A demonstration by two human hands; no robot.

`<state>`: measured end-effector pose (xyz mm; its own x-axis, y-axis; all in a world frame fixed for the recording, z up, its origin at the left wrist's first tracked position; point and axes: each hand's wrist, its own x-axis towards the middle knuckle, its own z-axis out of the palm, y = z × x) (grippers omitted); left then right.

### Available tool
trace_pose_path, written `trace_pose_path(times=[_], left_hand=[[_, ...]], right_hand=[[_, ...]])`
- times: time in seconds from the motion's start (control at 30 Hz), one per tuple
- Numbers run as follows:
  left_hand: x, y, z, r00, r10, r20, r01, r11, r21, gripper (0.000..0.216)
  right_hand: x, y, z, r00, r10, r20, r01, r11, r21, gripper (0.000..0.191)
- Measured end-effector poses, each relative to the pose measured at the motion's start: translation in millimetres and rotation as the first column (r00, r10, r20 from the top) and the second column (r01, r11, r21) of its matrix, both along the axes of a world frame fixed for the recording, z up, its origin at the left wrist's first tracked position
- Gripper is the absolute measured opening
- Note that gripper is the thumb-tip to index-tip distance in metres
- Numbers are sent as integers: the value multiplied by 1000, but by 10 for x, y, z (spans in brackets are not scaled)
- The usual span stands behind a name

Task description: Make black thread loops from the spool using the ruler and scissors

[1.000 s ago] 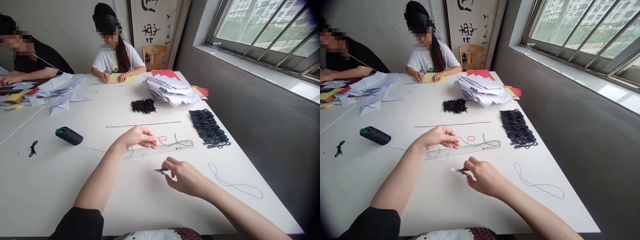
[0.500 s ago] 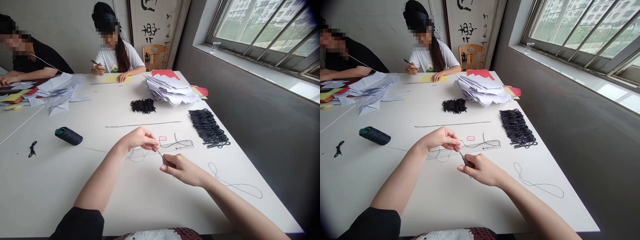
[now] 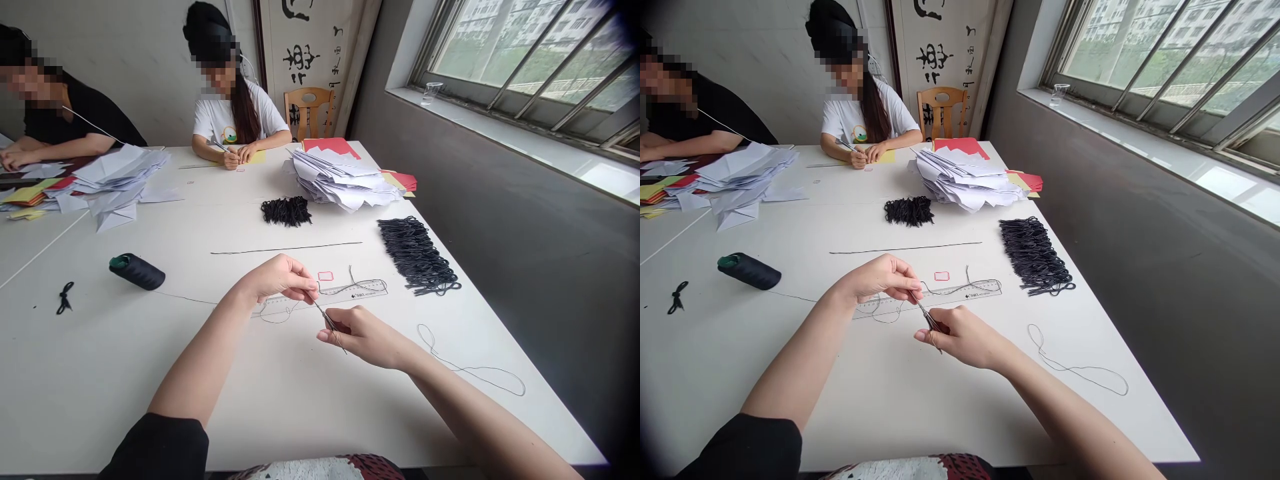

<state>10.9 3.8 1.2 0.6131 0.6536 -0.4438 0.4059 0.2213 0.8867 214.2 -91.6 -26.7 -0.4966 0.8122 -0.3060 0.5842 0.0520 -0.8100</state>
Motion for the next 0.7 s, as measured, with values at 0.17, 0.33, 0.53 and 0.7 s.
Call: trace_pose_path(times=[0.17, 0.33, 0.53, 0.7], left_hand=[[-6, 9, -6, 1000, 22, -4, -22, 1000, -18, 19], [-5, 8, 11, 999, 47, -17, -47, 999, -15, 22], [-52, 0, 54, 997, 63, -48, -60, 996, 67, 24], [-124, 31, 78, 995, 64, -80, -55, 993, 105, 27]], right_hand=[[59, -6, 15, 986, 104, 127, -105, 994, 1, 38], [96, -66, -108, 916, 181, 359, -224, 971, 83, 15], [-34, -192, -267, 830, 136, 541, -296, 930, 219, 18], [-48, -209, -239, 851, 161, 499, -332, 903, 274, 18]])
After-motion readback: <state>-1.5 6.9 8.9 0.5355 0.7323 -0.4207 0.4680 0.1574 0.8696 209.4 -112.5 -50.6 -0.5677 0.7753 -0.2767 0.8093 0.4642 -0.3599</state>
